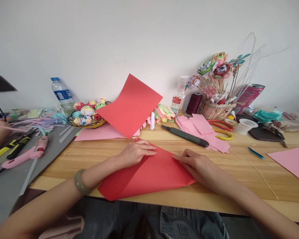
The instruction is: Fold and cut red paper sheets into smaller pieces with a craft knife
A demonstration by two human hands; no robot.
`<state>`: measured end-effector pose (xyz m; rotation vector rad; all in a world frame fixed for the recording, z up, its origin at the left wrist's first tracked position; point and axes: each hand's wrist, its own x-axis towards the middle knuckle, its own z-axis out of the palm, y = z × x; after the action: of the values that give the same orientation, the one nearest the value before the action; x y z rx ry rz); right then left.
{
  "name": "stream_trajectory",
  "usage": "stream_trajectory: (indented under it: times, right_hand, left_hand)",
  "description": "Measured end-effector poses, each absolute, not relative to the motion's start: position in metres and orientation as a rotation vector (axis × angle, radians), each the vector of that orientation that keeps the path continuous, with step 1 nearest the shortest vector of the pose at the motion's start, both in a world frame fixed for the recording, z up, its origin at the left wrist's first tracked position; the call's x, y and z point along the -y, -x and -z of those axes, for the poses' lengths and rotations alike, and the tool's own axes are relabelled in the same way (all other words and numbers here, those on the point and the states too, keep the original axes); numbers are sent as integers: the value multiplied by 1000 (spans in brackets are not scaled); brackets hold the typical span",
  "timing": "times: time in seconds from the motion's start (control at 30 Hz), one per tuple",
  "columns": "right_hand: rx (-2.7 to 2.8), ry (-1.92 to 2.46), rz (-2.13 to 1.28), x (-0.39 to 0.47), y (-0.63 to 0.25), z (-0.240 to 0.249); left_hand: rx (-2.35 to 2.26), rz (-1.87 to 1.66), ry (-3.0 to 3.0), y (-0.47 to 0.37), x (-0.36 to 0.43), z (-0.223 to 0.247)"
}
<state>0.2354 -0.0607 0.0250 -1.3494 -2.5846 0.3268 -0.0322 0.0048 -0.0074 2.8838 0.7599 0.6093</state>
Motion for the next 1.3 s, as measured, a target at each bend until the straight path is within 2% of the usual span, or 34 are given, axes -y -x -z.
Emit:
stream_trajectory:
  times: [0.27,0.43,0.87,1.0,1.07,1.17,1.3]
  right_hand:
    - [2601,1387,-345,60,-236,-23]
    - [2608,1358,-323,59,-236,-22]
    - [2524,1332,-285,59,-236,-22]
    - [2362,1285,109,84,-237,-12]
    - [2469,1125,214,103,-236,-6]
    - [2665,968,117,124,-232,1]
    - [2714,995,13,127,-229,8]
  left_hand:
    - [-911,-263,-2852,17,6,-29]
    - [-899,-86,-2903,15,9,-35]
    - [-819,-121,-2925,19,16,-32]
    - [-828,-76,-2950,18,19,-33]
    - [-840,-39,-2966,18,20,-32]
    - [-862,-18,-2999,20,22,-26]
    - [-855,-55,-3060,24,23,-13]
